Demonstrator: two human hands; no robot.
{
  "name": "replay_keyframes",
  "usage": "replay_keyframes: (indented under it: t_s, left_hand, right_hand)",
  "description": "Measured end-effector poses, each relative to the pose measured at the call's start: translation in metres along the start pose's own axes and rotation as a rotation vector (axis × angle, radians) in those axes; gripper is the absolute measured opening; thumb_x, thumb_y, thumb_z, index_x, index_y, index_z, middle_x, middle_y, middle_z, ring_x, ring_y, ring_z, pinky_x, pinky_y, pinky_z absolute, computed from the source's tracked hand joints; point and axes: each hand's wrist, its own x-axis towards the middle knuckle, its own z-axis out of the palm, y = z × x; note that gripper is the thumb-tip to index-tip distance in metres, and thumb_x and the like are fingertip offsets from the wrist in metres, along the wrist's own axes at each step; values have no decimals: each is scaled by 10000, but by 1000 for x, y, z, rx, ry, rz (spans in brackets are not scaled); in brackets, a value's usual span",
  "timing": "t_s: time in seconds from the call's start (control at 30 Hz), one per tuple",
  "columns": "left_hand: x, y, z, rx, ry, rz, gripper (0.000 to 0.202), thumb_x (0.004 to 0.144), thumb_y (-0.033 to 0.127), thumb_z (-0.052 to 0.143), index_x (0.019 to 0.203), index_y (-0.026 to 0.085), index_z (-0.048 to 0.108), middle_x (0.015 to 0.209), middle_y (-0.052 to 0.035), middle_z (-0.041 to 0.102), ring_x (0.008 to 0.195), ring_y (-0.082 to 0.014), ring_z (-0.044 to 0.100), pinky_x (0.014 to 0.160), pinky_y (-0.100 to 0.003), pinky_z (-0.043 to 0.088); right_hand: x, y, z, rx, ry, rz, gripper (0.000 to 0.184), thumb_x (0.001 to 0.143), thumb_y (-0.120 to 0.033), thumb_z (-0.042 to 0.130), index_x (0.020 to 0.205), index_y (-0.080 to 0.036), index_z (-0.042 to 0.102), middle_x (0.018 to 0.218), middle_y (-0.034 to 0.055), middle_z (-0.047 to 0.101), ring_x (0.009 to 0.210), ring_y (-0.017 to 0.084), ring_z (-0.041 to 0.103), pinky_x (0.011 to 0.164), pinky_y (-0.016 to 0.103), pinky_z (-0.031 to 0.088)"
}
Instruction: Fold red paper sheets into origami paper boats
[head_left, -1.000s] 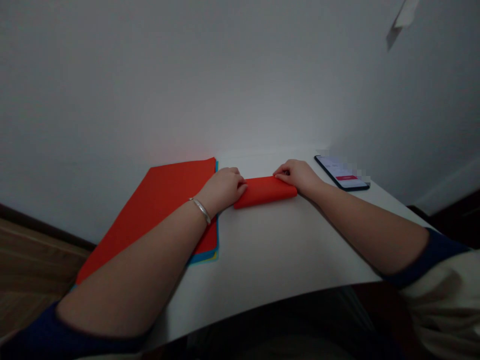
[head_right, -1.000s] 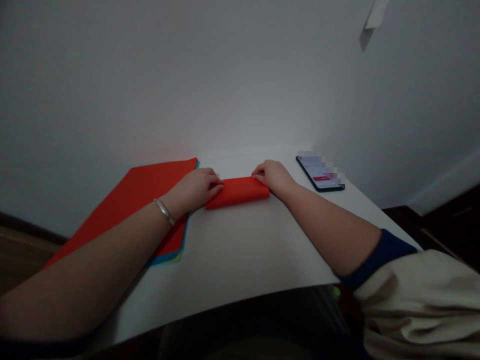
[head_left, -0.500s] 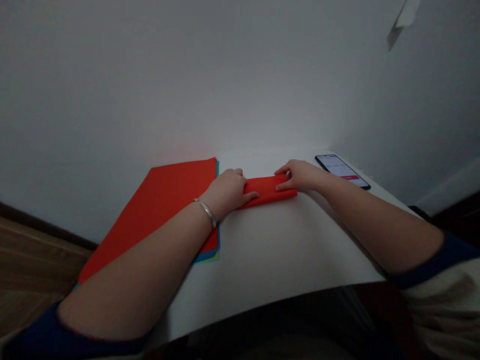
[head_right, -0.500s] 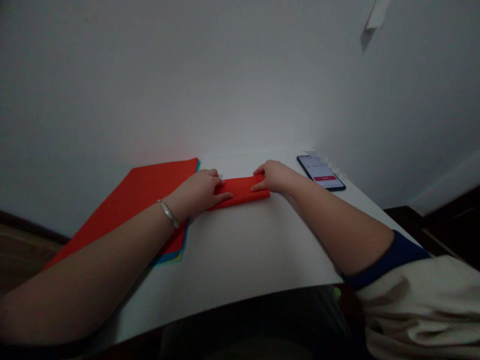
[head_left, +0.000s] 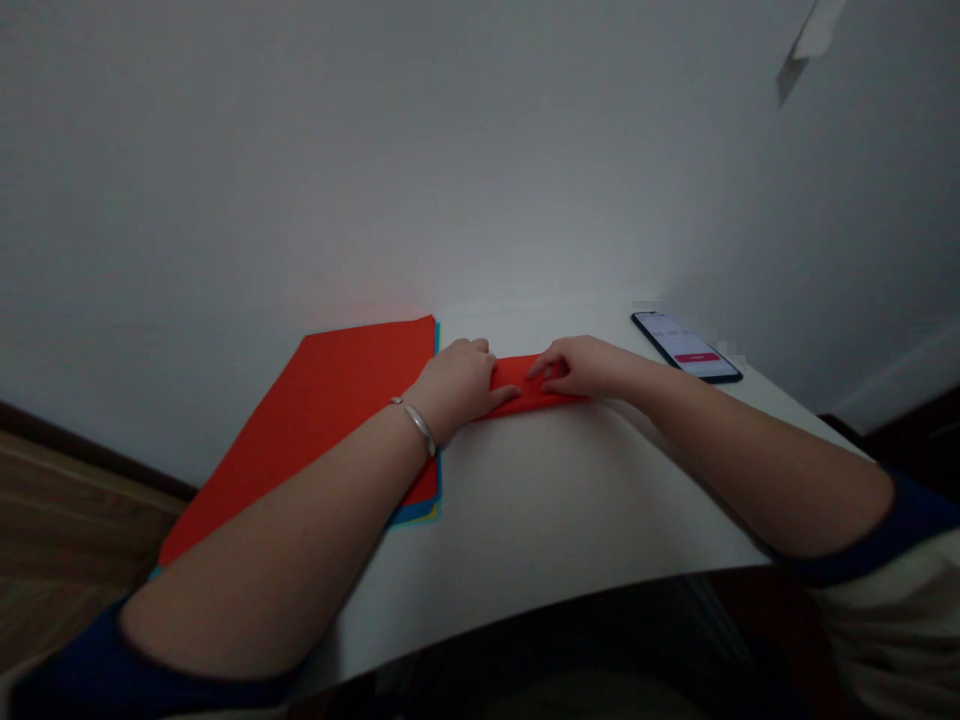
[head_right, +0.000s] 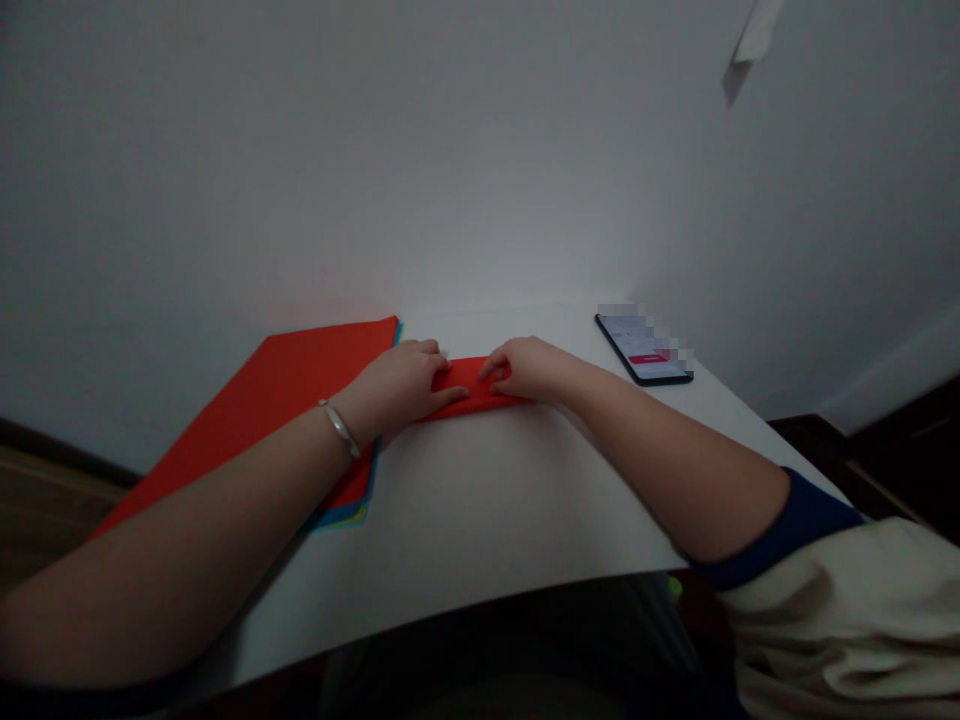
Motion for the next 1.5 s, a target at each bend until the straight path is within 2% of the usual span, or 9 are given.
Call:
replay_keyframes:
  t_s: [0.07,0.17,0.3,0.47,0.67,0.83,1.03,1.3,1.5]
  left_hand:
    - [0,0,-1,-8,22,8,519,924,575,475,976,119,717,971,-135,651,942,-263,609,789,-329,457]
    - [-1,2,-2,-26,47,25,530,946,575,422,1004,130,705,970,-138,647,931,-268,607,765,-341,454]
    - [-3,5,-2,-36,37,16,497,958,553,409,1023,154,698,986,-134,641,932,-264,599,755,-339,451]
    - [-6,8,0,-57,41,21,481,965,527,421,1063,135,682,1038,-148,631,968,-271,582,820,-356,449]
    - [-7,8,1,-75,35,20,487,959,545,437,1054,129,671,1066,-147,629,964,-267,580,851,-362,448]
    - [-6,7,0,-78,22,27,552,929,623,444,1043,134,674,1051,-146,631,953,-273,580,844,-364,453]
    - [-8,7,-1,-78,12,27,608,887,680,479,1068,128,660,1094,-156,622,986,-285,567,828,-356,449]
    - [-9,6,-3,-37,-3,26,664,866,724,462,1121,141,650,1122,-162,614,1029,-302,573,808,-349,439]
    - [-9,2,-1,20,-31,-10,770,825,787,439,1231,154,605,1177,-182,604,1090,-342,570,908,-418,400]
  right_hand:
    - [-1,-3,4,50,18,-6,310,812,-219,613,1076,-266,769,798,3,720,661,135,585,643,250,410]
    - [-1,-3,9,71,63,-55,289,828,-331,627,1079,-271,757,740,-3,680,611,129,528,620,258,373]
    - [1,0,12,82,74,-84,306,823,-411,643,1076,-269,741,769,5,669,628,135,517,622,259,358]
    - [3,3,13,50,62,-87,382,816,-473,651,1123,-253,708,808,20,677,673,151,540,640,263,360]
    - [2,6,13,37,27,-97,431,789,-469,682,1168,-264,676,852,23,688,686,154,552,640,258,375]
    - [1,6,12,33,23,-96,471,790,-540,659,1167,-259,677,872,37,698,697,166,564,630,266,379]
    - [-1,3,10,43,21,-104,477,756,-530,695,1153,-265,685,876,36,706,703,171,578,620,267,380]
    - [1,7,10,26,-18,-111,553,718,-536,726,1210,-290,667,985,41,718,770,194,617,645,279,410]
    - [-1,10,8,-12,-29,-53,596,705,-467,745,1251,-264,620,1034,68,705,817,214,628,668,293,422]
